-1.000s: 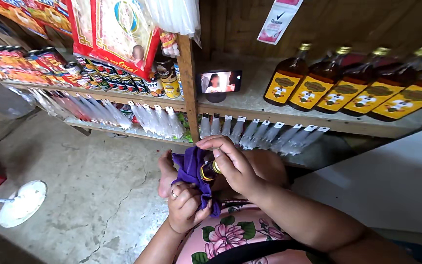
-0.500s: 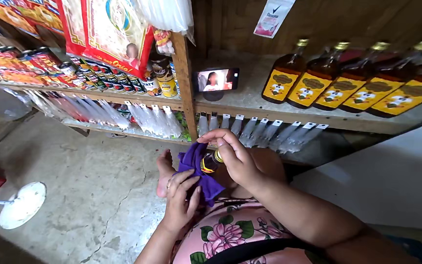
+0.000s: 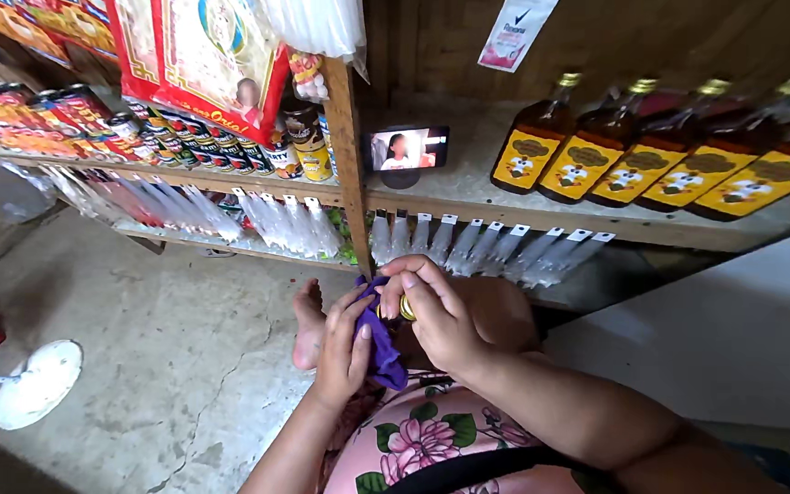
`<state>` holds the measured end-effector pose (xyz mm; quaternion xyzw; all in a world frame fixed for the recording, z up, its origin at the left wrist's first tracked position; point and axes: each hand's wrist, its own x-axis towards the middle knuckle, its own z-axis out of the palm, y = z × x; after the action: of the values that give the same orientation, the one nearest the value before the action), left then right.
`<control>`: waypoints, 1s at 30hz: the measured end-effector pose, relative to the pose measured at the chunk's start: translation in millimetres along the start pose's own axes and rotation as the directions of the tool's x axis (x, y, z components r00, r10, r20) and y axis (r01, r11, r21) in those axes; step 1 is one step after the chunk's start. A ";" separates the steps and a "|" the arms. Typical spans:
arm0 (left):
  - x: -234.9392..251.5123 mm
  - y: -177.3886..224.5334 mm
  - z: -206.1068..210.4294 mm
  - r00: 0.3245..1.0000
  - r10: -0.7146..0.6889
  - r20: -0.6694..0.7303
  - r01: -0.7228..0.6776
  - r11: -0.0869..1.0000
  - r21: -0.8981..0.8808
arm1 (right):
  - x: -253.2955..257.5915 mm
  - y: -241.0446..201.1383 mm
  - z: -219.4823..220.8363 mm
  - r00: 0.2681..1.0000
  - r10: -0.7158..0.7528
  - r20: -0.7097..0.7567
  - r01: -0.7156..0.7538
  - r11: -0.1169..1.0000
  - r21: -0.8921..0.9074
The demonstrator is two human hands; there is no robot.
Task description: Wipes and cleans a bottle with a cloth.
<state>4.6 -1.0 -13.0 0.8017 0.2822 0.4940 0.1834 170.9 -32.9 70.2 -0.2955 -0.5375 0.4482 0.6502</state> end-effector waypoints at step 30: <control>-60.0 -172.9 -36.0 0.869 -0.411 0.276 0.494 0.688 -0.531 | 29.6 8.3 78.8 0.907 0.054 0.417 0.002 0.991 -0.133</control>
<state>-95.7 95.2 -137.4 0.6418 0.2920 0.4402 0.5560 93.4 -10.4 95.4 -0.2412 -0.6887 0.4737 0.4931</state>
